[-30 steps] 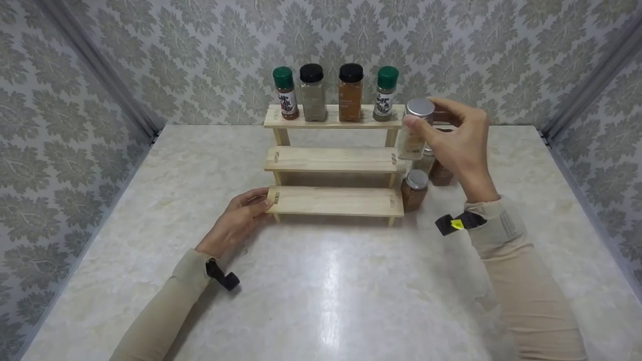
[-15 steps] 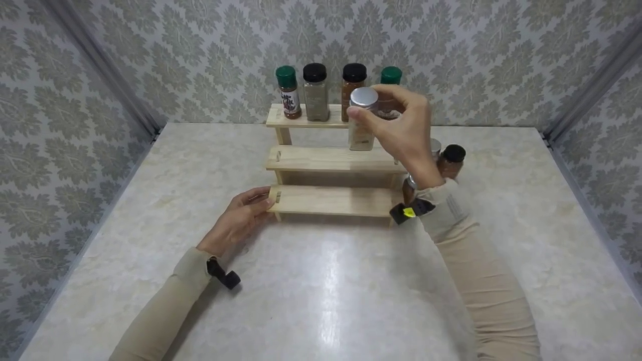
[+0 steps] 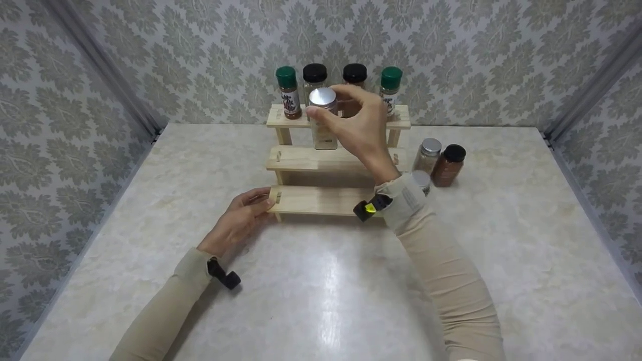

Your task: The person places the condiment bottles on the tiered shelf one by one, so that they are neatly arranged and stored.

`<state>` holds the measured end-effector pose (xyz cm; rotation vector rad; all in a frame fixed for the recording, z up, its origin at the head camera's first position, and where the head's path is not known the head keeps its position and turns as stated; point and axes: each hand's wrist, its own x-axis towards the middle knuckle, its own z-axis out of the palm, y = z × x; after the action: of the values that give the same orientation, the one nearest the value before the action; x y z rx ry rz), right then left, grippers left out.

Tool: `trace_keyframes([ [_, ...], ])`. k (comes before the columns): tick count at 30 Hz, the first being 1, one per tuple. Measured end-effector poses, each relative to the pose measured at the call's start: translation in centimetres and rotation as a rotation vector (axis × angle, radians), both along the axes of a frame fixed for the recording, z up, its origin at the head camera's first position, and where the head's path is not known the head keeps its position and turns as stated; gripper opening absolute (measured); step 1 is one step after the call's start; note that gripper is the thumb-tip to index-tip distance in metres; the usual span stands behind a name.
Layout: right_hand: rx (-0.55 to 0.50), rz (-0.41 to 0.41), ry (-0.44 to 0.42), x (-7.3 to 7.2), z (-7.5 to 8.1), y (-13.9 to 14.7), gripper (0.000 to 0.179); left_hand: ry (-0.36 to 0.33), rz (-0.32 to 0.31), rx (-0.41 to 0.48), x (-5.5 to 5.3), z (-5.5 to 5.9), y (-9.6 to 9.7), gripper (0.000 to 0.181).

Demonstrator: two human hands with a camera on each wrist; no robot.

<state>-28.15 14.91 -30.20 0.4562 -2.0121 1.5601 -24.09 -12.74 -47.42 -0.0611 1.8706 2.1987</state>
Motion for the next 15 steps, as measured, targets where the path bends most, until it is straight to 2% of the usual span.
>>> trace_keyframes([
  [9,-0.026,0.087,-0.078,-1.5,-2.3,-4.6,0.046,-0.006,0.001,-0.017,0.1,0.0,0.0,0.042],
  [15,-0.008,0.075,-0.098,-2.2,-3.7,-5.7,0.045,-0.006,0.01,-0.014,0.1,0.2,-0.1,0.042],
])
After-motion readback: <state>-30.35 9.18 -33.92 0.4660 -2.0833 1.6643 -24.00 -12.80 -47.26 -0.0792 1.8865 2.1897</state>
